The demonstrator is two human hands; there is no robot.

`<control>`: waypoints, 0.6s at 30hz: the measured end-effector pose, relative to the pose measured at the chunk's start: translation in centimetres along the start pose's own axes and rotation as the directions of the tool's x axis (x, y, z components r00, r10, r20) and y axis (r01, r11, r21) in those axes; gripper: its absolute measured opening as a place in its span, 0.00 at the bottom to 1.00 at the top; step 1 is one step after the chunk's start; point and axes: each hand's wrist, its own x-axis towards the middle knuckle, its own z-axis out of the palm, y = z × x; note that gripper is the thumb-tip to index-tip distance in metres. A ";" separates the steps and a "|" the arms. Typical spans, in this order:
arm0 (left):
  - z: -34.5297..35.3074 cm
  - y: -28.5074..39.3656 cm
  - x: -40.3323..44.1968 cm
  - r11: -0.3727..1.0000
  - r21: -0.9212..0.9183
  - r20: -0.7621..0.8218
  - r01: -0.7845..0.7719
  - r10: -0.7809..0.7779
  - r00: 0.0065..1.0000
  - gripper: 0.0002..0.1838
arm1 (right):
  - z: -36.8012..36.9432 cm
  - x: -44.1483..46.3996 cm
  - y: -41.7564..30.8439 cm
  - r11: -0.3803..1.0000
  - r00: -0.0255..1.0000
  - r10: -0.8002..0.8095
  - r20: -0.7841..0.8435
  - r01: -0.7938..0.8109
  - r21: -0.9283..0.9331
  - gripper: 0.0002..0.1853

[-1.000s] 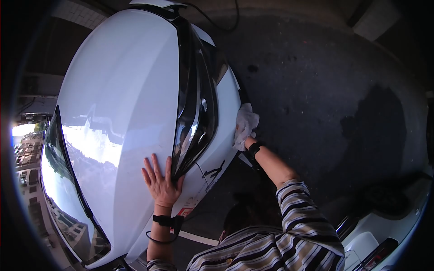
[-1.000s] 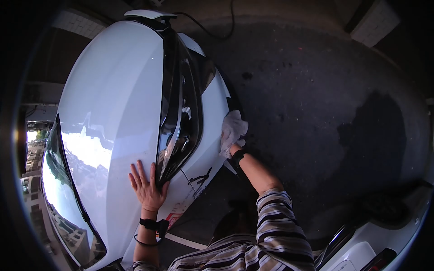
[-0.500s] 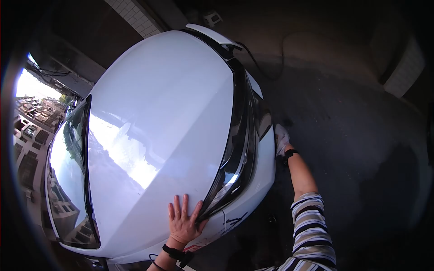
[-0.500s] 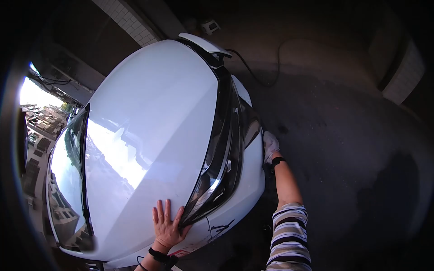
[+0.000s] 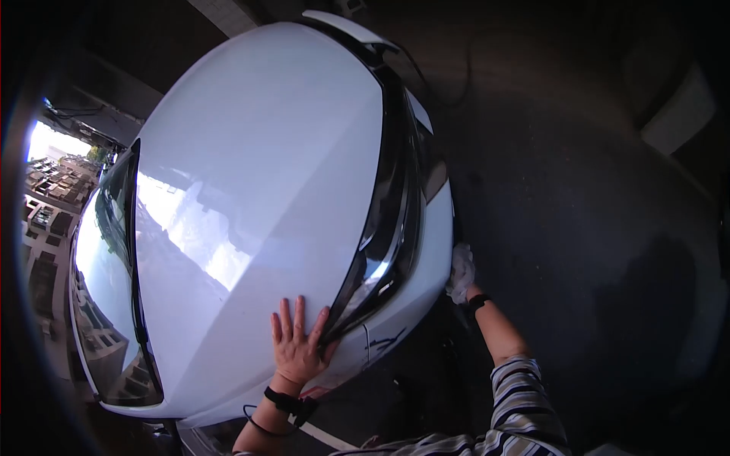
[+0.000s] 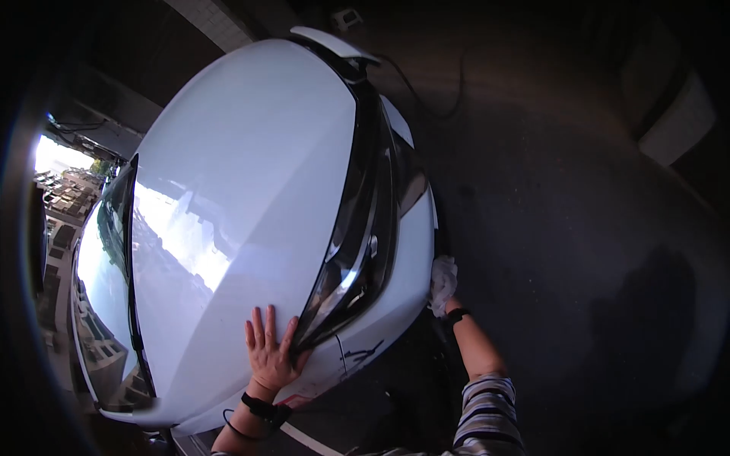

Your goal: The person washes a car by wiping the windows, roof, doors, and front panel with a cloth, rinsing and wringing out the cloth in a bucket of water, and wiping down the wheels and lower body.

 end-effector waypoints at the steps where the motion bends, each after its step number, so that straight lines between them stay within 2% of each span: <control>1: -0.1 0.0 0.1 1.000 0.005 0.002 -0.001 0.001 1.000 0.36 | 0.6 -2.2 3.0 0.878 0.968 0.249 -0.025 -0.215 0.427 0.26; 2: -0.4 0.1 0.2 1.000 -0.011 -0.008 -0.005 0.005 1.000 0.37 | 0.6 -5.9 -1.0 0.577 0.743 0.665 0.078 -0.577 0.578 0.29; 4: -0.4 0.2 0.2 1.000 -0.006 -0.014 -0.004 0.004 1.000 0.39 | -0.5 -9.1 4.6 0.191 0.607 0.621 0.496 -0.731 0.655 0.37; 5: -0.1 0.1 0.1 1.000 -0.006 -0.046 -0.016 0.016 0.999 0.39 | 0.5 -11.0 5.2 0.149 0.594 0.620 0.512 -0.730 0.667 0.36; 10: 0.0 0.0 0.1 0.999 0.021 -0.085 -0.025 0.026 0.996 0.38 | 8.9 -22.4 4.9 0.235 0.599 0.626 0.499 -0.755 0.612 0.33; 12: 0.0 -0.1 -0.2 0.999 0.020 -0.113 -0.033 0.035 0.993 0.38 | 12.2 -25.1 3.6 0.368 0.641 0.591 0.490 -0.755 0.543 0.31; 13: -0.1 -0.1 -0.1 0.999 0.021 -0.120 -0.032 0.034 0.992 0.38 | 13.6 -25.9 2.8 0.504 0.691 0.556 0.462 -0.722 0.473 0.31; 14: -0.1 -0.2 -0.3 0.999 0.021 -0.126 -0.031 0.034 0.991 0.38 | 14.5 -26.7 1.8 0.685 0.759 0.497 0.420 -0.641 0.346 0.30; 15: 0.1 -0.3 -0.6 0.999 0.020 -0.139 -0.041 0.043 0.989 0.38 | 14.7 -26.8 0.8 0.853 0.835 0.400 0.377 -0.490 0.179 0.29; 16: 0.2 -0.4 -0.7 0.998 0.022 -0.161 -0.052 0.055 0.985 0.38 | 14.6 -26.7 -0.2 0.974 0.904 0.220 0.367 -0.225 -0.031 0.29; 17: 0.2 -0.5 -0.8 0.998 0.024 -0.186 -0.063 0.067 0.980 0.38 | 14.1 -26.3 -1.2 0.975 0.926 0.024 0.377 0.062 -0.213 0.28; 18: 0.3 -0.6 -1.0 0.997 0.030 -0.196 -0.067 0.072 0.978 0.38 | 13.1 -25.4 -2.5 0.849 0.835 -0.229 0.501 0.423 -0.317 0.28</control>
